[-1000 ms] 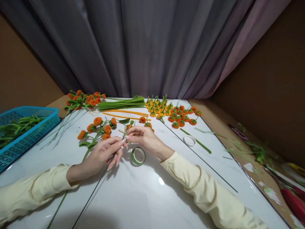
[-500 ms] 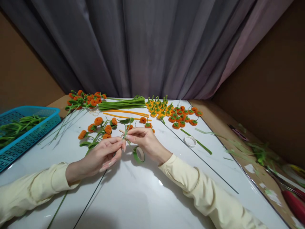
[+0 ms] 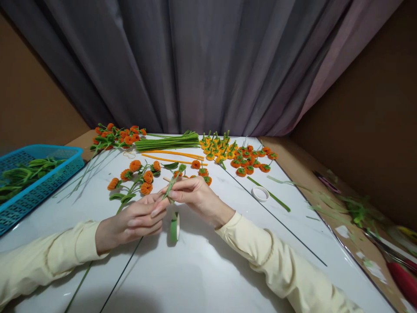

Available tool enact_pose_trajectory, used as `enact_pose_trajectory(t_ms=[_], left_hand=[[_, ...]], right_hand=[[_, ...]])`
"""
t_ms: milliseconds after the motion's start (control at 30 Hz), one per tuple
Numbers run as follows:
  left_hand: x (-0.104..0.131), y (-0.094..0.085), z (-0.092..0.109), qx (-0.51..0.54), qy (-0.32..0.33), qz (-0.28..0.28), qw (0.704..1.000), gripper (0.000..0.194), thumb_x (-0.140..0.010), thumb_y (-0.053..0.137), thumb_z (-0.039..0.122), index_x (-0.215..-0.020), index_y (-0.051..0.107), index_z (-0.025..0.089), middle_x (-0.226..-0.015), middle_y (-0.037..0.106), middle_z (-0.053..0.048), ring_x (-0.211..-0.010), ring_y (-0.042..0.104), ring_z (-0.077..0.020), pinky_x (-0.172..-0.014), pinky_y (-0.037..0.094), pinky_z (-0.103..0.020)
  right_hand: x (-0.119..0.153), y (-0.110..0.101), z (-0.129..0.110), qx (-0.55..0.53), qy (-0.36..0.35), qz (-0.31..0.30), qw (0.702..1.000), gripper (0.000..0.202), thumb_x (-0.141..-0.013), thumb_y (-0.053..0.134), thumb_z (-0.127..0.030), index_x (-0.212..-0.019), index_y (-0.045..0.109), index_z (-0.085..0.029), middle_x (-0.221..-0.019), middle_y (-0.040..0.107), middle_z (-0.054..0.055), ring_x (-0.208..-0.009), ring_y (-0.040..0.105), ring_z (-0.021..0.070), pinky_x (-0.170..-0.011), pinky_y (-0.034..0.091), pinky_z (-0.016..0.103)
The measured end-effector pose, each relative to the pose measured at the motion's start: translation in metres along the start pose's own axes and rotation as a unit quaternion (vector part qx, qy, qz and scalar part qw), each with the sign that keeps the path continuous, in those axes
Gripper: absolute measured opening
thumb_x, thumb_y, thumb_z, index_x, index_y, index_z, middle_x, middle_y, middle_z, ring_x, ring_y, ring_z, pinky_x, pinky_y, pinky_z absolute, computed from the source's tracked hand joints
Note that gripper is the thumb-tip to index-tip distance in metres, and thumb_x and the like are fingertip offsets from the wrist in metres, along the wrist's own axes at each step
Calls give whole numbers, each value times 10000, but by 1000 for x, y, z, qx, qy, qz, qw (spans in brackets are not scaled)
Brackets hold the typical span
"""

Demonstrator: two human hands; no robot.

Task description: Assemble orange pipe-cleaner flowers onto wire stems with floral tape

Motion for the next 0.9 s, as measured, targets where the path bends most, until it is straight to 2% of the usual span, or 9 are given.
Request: enact_pose_trajectory(t_ms=[100, 233, 333, 400, 500, 633, 767, 900], left_hand=[[1, 2, 7, -49, 29, 25, 998, 270, -840, 597, 348, -692, 473, 161, -381, 302, 109, -273, 153, -13, -293, 154, -139], [1, 0, 16, -191, 63, 87, 976, 276, -889, 508, 401, -792, 527, 143, -469, 500, 56, -291, 326, -24, -301, 197, -143], [3, 0, 22, -272, 86, 120, 951, 269, -901, 489, 383, -804, 532, 136, -508, 566, 33, -316, 415, -30, -327, 219, -147], [3, 0, 22, -291, 94, 118, 945, 268, -911, 471, 377, -805, 526, 137, -520, 582, 23, -331, 449, -38, -337, 216, -152], [3, 1, 18, -248, 82, 92, 961, 277, -910, 474, 386, -788, 516, 141, -509, 549, 31, -322, 420, -34, -327, 190, -158], [1, 2, 14, -144, 75, 56, 985, 261, -887, 531, 360, -744, 495, 145, -465, 430, 71, -328, 279, -15, -350, 198, -152], [1, 6, 12, -83, 66, 31, 994, 234, -864, 572, 329, -735, 500, 148, -433, 346, 85, -347, 205, -30, -357, 195, -153], [2, 8, 8, -39, 34, 16, 999, 248, -843, 595, 301, -684, 474, 155, -414, 298, 87, -346, 185, -37, -361, 179, -159]], right_hand=[[1, -1, -7, 24, -17, 17, 999, 171, -644, 796, -352, -697, 748, -197, -731, 597, 28, -752, 514, 159, -736, 400, 300], [0, -5, -10, 45, -21, 24, 998, 180, -675, 775, -353, -695, 739, -179, -729, 578, 26, -712, 506, 147, -705, 394, 302], [-1, -8, -12, 72, -28, 27, 997, 173, -684, 767, -349, -717, 741, -182, -698, 567, 19, -679, 498, 142, -671, 389, 297], [-1, -9, -12, 80, -31, 28, 996, 180, -678, 771, -355, -735, 744, -187, -699, 570, 18, -670, 494, 140, -659, 385, 292], [-1, -9, -10, 70, -25, 23, 997, 201, -665, 780, -376, -728, 743, -189, -722, 577, 25, -695, 496, 147, -673, 387, 295], [0, -5, -6, 50, -24, 24, 998, 192, -673, 776, -380, -736, 743, -202, -763, 561, 29, -766, 489, 162, -731, 396, 300], [1, 2, -5, 4, -33, 12, 999, 154, -667, 783, -369, -699, 738, -225, -861, 527, 31, -865, 487, 171, -809, 402, 300], [2, 7, -6, -2, -26, 33, 999, 172, -627, 809, -384, -656, 737, -230, -789, 520, 27, -843, 490, 179, -870, 390, 339]])
Point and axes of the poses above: each hand's wrist, its own x-axis away from the middle knuckle, its own y-axis out of the palm, z = x × y, the point moved 5 cm from there along -x, towards the middle knuckle
